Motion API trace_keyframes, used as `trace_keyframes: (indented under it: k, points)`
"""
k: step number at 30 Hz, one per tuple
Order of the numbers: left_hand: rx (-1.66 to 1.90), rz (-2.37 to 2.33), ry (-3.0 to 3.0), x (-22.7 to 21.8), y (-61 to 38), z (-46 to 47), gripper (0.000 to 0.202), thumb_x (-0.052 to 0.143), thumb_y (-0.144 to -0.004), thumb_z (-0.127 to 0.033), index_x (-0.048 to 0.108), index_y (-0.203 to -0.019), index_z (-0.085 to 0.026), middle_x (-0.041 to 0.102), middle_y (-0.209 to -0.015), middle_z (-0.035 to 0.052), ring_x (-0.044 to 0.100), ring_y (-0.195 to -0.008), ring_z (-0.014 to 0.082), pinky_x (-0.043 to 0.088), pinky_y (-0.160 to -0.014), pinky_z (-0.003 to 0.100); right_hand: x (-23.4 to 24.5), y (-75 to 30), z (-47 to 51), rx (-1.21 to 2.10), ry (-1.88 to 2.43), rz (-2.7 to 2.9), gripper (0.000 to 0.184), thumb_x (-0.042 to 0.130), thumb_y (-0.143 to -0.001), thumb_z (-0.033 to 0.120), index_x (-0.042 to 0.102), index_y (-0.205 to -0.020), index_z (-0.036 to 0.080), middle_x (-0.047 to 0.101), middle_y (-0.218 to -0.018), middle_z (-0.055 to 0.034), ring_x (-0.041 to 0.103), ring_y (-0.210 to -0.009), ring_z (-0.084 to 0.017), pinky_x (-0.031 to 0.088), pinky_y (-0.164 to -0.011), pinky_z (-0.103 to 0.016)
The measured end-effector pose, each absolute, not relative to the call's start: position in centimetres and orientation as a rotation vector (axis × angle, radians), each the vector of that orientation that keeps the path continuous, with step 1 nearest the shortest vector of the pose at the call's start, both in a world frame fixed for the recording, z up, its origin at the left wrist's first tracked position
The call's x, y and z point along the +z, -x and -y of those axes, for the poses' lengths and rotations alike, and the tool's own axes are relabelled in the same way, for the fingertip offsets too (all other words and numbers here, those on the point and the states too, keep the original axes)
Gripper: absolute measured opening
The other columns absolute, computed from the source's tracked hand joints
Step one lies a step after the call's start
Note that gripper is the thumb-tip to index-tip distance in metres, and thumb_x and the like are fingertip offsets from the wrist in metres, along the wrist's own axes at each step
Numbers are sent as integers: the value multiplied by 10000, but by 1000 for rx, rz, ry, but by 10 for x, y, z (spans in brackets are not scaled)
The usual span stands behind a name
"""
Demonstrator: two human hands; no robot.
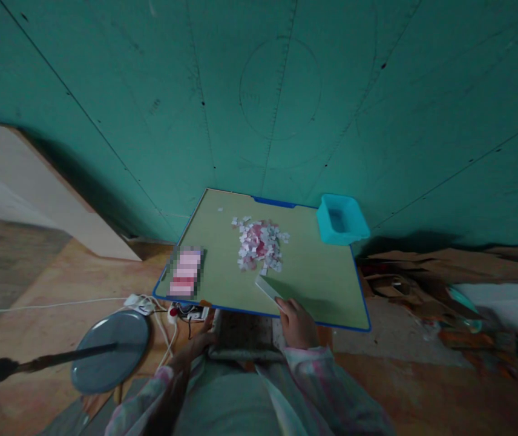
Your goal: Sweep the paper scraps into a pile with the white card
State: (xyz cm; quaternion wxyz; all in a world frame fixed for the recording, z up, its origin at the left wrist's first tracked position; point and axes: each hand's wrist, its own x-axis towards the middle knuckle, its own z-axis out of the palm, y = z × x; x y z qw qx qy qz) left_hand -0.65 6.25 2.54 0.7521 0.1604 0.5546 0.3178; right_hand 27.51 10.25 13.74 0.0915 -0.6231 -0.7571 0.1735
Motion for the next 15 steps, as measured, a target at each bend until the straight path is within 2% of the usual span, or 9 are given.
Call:
trace_keyframes:
  k: [6,8,12,15]
  points:
    - [679,-1183,-399,25,7,-63,853,499,-390,-89,307,-1210,-219,498,-1154,84,455,-909,224,315,-607,281,135,-274,-101,516,1834,2217,375,384,-870,180,624,-1156,219,653,-1007,-79,619,-922,-187,483,-788,-291]
    - [672,-1182,-397,26,6,-63,867,483,-399,-88,302,-1236,-227,515,-1141,73,460,-863,211,306,-603,278,136,-274,-102,536,1831,2204,374,382,-870,175,626,-1151,211,653,-1018,-80,617,-929,-184,481,-804,-290]
    - [624,-1183,-389,25,6,-64,981,456,-403,-75,184,-1338,-199,529,-1122,69,405,-654,124,272,-558,247,139,-273,-103,572,1846,2196,372,386,-867,180,626,-1151,195,650,-1028,-92,618,-923,-193,486,-793,-300]
    - [608,-1192,-408,26,7,-65,1008,452,-402,-43,168,-1364,-136,499,-1146,94,404,-678,120,296,-561,237,141,-273,-103,573,1852,2186,375,382,-867,175,624,-1152,187,648,-1024,-97,613,-935,-198,484,-808,-310]
